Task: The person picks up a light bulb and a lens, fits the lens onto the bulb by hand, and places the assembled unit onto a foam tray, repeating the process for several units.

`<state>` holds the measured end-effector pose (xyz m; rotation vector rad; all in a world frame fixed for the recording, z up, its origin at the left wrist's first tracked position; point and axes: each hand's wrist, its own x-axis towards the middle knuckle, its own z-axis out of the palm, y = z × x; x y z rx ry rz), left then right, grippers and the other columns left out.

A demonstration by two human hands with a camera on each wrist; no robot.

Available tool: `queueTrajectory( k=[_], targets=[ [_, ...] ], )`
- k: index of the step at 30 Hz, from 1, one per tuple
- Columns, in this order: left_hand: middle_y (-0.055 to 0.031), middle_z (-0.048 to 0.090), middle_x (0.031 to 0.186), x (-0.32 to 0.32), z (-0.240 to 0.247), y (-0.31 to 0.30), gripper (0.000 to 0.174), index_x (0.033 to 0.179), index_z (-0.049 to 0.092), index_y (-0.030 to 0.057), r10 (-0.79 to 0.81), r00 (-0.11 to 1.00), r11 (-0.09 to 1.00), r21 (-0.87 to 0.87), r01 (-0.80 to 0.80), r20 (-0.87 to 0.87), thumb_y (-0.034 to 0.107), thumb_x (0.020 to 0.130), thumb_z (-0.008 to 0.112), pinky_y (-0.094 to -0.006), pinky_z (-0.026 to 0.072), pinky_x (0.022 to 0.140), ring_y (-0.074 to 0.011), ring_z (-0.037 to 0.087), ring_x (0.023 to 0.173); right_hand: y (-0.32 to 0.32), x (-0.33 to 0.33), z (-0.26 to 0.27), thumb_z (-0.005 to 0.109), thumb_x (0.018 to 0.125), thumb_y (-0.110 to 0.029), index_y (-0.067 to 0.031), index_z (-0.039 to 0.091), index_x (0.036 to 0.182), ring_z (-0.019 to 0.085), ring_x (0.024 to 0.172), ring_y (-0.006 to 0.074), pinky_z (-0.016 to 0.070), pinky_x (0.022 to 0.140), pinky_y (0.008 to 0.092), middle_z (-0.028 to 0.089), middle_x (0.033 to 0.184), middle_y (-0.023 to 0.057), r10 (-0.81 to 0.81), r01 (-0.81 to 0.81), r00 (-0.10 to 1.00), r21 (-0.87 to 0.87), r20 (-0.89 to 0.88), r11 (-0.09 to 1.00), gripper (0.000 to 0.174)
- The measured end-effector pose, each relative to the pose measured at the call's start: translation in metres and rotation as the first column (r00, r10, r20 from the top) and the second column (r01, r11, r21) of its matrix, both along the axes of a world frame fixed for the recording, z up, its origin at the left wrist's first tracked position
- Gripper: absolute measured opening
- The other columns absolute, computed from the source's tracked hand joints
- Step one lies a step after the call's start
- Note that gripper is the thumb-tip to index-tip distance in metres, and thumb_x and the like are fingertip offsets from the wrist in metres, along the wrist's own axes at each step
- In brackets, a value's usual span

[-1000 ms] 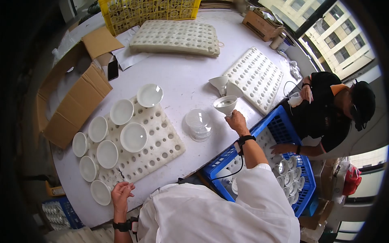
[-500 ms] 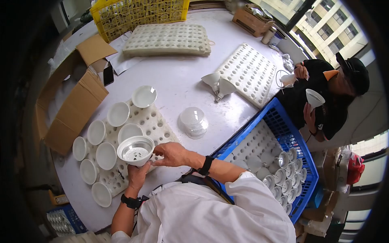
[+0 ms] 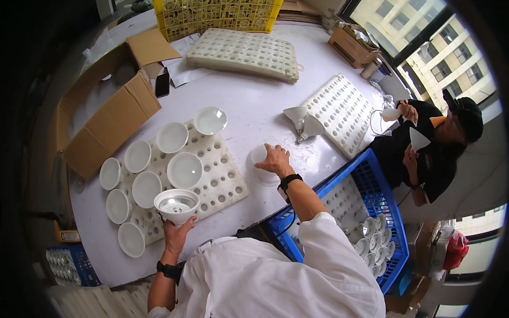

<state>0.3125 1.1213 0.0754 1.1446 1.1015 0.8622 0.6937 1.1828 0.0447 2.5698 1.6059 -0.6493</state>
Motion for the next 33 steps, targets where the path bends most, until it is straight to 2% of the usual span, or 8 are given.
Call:
queueTrajectory(
  k=[3,7,9,10,13,19,27,33],
  targets=[
    [-0.0094,0.069,0.086,-0.001,0.0,0.002,0.023,0.095,0.064,-0.0038,0.007,1.0,1.0,-0.011,-0.007,0.002,0.006,0.074,0.065,-0.0285,0.05,0.073,-0.0157,0.065,0.079,-0.004,-0.008,0.009,0.071,0.06,-0.05,-0.0125,0.039,0.137,0.04,0.122,0.0394,0.0334,0.1,0.0487,0.041,0.13,0.0258,0.037,-0.056,0.983,0.099,0.181,0.994,0.091],
    [-0.0115,0.068,0.093,-0.003,-0.004,0.007,0.032,0.101,0.061,-0.0042,-0.038,0.996,0.997,0.066,0.044,-0.081,0.007,0.072,0.067,-0.0294,0.0491,0.077,-0.0186,0.064,0.087,-0.017,-0.022,0.036,0.072,0.061,-0.044,-0.0108,0.037,0.138,0.037,0.125,0.0386,0.0321,0.103,0.0469,0.038,0.133,0.025,0.047,-0.087,0.987,0.266,0.154,0.96,0.09],
    [-0.0127,0.067,0.095,0.001,-0.001,0.01,0.036,0.103,0.06,-0.004,-0.054,0.989,0.994,0.089,0.067,-0.134,0.008,0.07,0.068,-0.03,0.0489,0.079,-0.0202,0.064,0.089,-0.026,-0.034,0.042,0.072,0.062,-0.04,-0.0097,0.035,0.139,0.034,0.128,0.0387,0.0293,0.106,0.0448,0.039,0.133,0.0262,0.115,0.071,0.936,0.5,-0.332,0.863,0.09],
    [-0.0139,0.067,0.098,0.004,0.003,0.013,0.039,0.105,0.059,-0.0038,-0.072,0.979,0.989,0.114,0.095,-0.19,0.008,0.069,0.069,-0.0305,0.0487,0.08,-0.0219,0.064,0.092,-0.03,-0.042,0.047,0.072,0.062,-0.04,-0.0097,0.035,0.139,0.034,0.128,0.0387,0.0293,0.106,0.0448,0.039,0.133,0.0262,0.115,0.071,0.936,0.498,-0.333,0.864,0.09],
    [-0.0166,0.067,0.095,0.017,0.016,0.02,0.041,0.105,0.058,-0.0034,-0.097,0.956,0.967,0.2,0.156,-0.276,0.009,0.068,0.069,-0.032,0.0493,0.08,-0.0253,0.065,0.092,-0.042,-0.071,0.07,0.071,0.065,-0.029,-0.0033,0.03,0.141,0.033,0.132,0.0302,0.0254,0.11,0.0399,0.036,0.141,0.0196,0.267,0.177,0.596,0.448,-0.758,0.876,0.09],
    [-0.0225,0.066,0.092,0.026,0.037,0.028,0.039,0.102,0.057,-0.0043,-0.134,0.911,0.939,0.243,0.242,-0.39,0.009,0.067,0.069,-0.0365,0.0508,0.077,-0.0336,0.065,0.089,-0.058,-0.115,0.083,0.071,0.066,-0.015,0.0022,0.023,0.142,0.027,0.136,0.0248,0.0193,0.113,0.0359,0.029,0.145,0.0168,0.372,0.112,0.193,0.397,-0.908,0.911,0.091],
    [-0.0252,0.064,0.083,0.021,0.044,0.022,0.032,0.094,0.056,-0.0016,-0.133,0.85,0.927,0.24,0.289,-0.509,0.01,0.067,0.068,-0.0433,0.0511,0.071,-0.0418,0.062,0.081,-0.062,-0.141,0.092,0.071,0.069,-0.016,0.0002,0.022,0.143,0.026,0.136,0.0232,0.018,0.113,0.0354,0.027,0.146,0.0141,0.416,-0.039,0.114,0.414,-0.902,0.909,0.09],
    [-0.0228,0.066,0.089,0.015,0.038,0.02,0.042,0.103,0.057,-0.0014,-0.148,0.838,0.937,0.196,0.289,-0.526,0.011,0.064,0.071,-0.0394,0.0517,0.076,-0.0361,0.065,0.086,-0.06,-0.151,0.094,0.072,0.069,-0.019,-0.0021,0.023,0.143,0.028,0.135,0.0225,0.0183,0.113,0.0367,0.032,0.143,0.0113,0.415,-0.096,0.112,0.406,-0.903,0.909,0.09]
  ],
)
